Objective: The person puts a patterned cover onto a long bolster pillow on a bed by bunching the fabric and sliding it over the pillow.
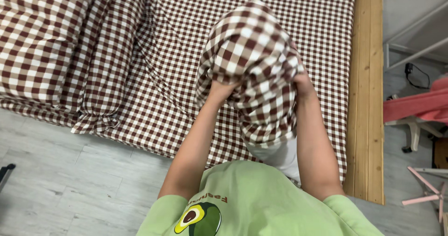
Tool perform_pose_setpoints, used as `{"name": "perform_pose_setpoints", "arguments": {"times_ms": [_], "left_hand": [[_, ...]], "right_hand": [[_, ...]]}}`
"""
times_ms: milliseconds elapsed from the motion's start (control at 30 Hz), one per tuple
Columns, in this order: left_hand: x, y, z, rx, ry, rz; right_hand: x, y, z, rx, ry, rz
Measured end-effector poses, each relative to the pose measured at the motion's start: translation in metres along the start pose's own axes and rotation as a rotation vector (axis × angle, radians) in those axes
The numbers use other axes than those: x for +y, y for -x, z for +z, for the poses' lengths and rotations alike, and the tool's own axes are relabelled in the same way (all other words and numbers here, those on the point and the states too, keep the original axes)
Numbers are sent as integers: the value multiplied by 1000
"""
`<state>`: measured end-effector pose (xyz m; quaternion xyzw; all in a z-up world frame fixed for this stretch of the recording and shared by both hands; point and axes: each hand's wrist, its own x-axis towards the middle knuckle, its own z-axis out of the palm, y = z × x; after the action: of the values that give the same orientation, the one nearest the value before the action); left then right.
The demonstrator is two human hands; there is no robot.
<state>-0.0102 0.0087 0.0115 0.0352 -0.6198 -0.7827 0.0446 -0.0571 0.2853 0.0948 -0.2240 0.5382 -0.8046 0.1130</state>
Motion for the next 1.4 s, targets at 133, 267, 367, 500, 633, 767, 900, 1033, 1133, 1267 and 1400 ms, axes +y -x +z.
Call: {"name": "perform_pose_setpoints", "arguments": {"times_ms": [133,267,367,500,633,767,900,1033,1133,1267,1400], "left_hand": [[17,-12,15,281,-381,-132],[20,-21,16,462,-571,-82],[24,-26,15,548,-522,-44],[44,-28,17,569,-508,-33],[61,-29,19,606,-438,-111],[68,-37,17,654,-429,-204],[62,-39,21,665,-395,-120],[57,-43,23,687,-269,-41],[50,-44,26,686,-157,2],[45,-51,22,737,112,7],[38,-49,23,661,221,96]], "right_hand": [[-5,4,32,552,409,314],[14,55,69,680,1309,-242],[32,89,116,295,1374,-364],[32,95,150,163,1547,-432],[23,102,158,153,1504,-445],[20,104,159,89,1675,-457],[28,102,149,59,1571,-550],[63,118,136,-79,1596,-261],[100,138,116,-212,1642,-118],[139,160,77,-316,1786,491],[143,162,56,-283,1770,606]]}}
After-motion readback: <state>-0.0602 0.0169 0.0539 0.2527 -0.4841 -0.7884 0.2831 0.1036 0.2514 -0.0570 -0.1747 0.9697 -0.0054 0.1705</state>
